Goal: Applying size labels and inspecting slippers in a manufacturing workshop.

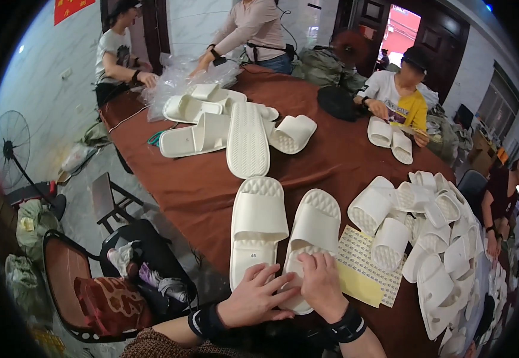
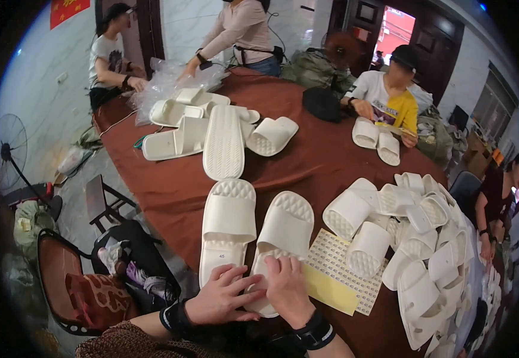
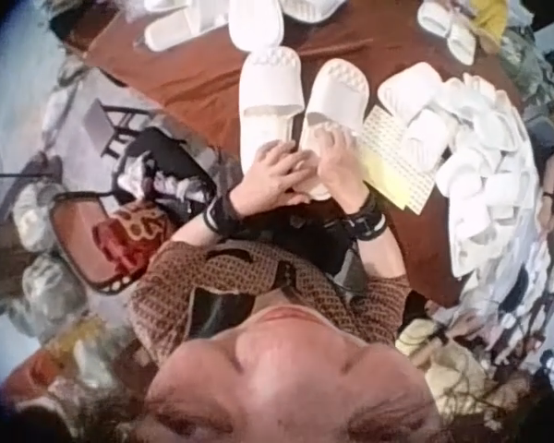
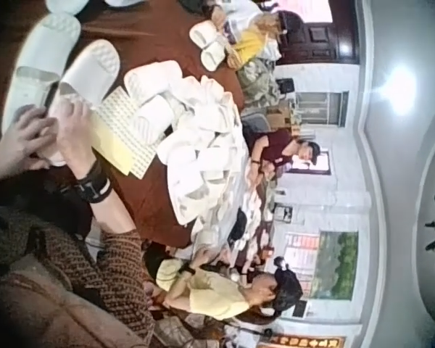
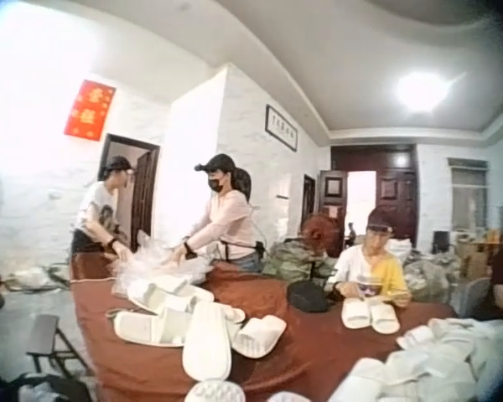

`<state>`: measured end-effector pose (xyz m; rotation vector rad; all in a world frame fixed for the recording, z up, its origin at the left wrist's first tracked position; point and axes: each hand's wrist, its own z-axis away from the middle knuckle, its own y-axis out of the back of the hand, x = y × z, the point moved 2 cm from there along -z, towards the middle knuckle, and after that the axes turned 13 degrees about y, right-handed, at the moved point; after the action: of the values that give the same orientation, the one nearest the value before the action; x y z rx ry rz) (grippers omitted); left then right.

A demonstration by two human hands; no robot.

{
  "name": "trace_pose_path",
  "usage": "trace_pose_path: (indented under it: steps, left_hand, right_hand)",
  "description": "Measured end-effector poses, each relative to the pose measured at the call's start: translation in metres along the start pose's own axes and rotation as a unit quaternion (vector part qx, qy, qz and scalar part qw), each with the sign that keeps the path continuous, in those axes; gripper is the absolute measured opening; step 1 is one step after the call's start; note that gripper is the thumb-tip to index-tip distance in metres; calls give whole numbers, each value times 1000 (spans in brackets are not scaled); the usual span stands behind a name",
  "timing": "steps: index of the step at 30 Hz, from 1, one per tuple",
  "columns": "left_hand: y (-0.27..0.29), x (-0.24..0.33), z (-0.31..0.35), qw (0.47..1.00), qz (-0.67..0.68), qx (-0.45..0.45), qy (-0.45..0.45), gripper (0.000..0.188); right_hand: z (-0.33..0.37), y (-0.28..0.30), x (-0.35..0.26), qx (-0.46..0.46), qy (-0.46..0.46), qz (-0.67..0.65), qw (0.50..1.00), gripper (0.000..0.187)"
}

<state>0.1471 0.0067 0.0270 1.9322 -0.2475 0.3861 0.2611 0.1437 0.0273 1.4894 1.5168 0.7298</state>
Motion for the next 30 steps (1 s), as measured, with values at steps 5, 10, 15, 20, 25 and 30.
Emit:
trace_pose_path:
  steps: [5,10,15,20,25,30]
  left_hand:
    - [-3,2,-3,1000,13,5,-16,51]
    - [-4,-4,-1,1000,16,5,-15,53]
    - [-6,0,-6,1000,3,-4,-2,56]
    - [-7,-3,-5,1000,5,-8,6,58]
    - [-6,0,-6,1000,16,-12,11,54]
    - [-6,-1,-4,1000,9,-12,15,54]
  right_hand:
    - [3,-1,4,1,6,2,1000,36]
    - [0,0,-1,7,-17,-13,1000,28]
    - [2,3,10,34,-32,-72,996,23]
    - [4,3,20,82,-56,-148,984,21]
    - [9,6,23,52,-105,-208,971,16]
    - [9,6,21,36,-119,-234,964,17]
